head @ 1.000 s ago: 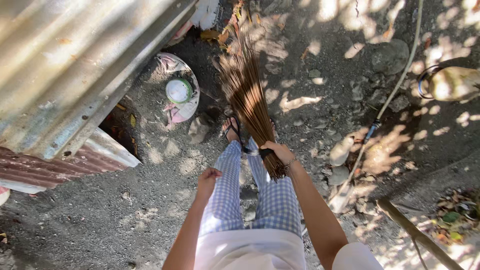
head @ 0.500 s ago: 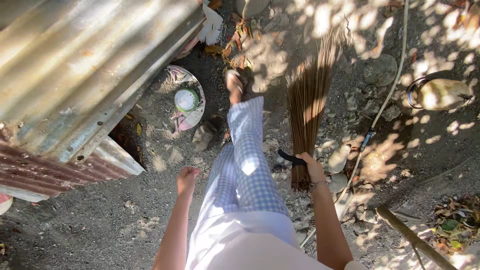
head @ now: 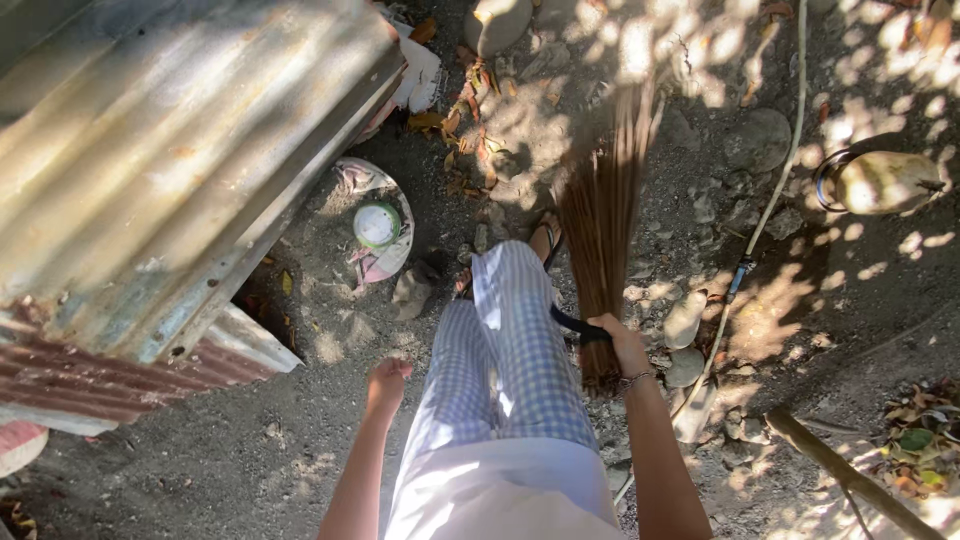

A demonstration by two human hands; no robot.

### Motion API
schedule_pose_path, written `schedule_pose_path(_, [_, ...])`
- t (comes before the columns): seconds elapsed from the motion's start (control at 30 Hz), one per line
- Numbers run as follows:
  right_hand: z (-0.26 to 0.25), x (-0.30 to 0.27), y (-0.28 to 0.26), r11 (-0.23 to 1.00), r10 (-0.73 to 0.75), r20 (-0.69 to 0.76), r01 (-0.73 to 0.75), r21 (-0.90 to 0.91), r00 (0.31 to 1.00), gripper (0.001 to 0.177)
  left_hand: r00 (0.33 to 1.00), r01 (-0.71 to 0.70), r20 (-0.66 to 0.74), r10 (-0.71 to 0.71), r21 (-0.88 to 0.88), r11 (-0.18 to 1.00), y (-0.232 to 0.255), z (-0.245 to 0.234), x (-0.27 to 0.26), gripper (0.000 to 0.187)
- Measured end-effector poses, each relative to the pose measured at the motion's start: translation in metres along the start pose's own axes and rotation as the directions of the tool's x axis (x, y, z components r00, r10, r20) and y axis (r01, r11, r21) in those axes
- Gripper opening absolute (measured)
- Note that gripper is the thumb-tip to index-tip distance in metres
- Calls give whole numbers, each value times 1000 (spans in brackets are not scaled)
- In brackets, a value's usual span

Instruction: The person sweeps dry leaves and debris from a dirt and stone ground surface using a hand broom, gathering them into a pile.

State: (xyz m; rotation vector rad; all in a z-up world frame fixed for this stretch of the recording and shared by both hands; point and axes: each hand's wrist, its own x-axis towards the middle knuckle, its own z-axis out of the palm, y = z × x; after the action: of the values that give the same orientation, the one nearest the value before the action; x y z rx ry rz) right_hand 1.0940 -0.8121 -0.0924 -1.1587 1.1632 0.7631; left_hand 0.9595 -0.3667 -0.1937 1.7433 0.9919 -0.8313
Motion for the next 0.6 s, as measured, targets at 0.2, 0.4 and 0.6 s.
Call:
schedule_pose_path(0.2, [42, 5, -9, 991, 5, -21, -8, -137, 1000, 26, 999, -14, 41, 15, -38, 999, 1, 7, 9, 32])
schedule_pose_path(0.4, [74, -13, -5, 996, 88, 162, -84, -32, 983, 31, 997, -63, 52, 59, 76, 995, 0, -5, 11, 33])
schedule_pose_path(0.6, [61, -32, -14, 972, 140, 219, -92, -218, 966, 41, 1000, -16, 21, 14, 61, 998, 12, -13, 25, 34])
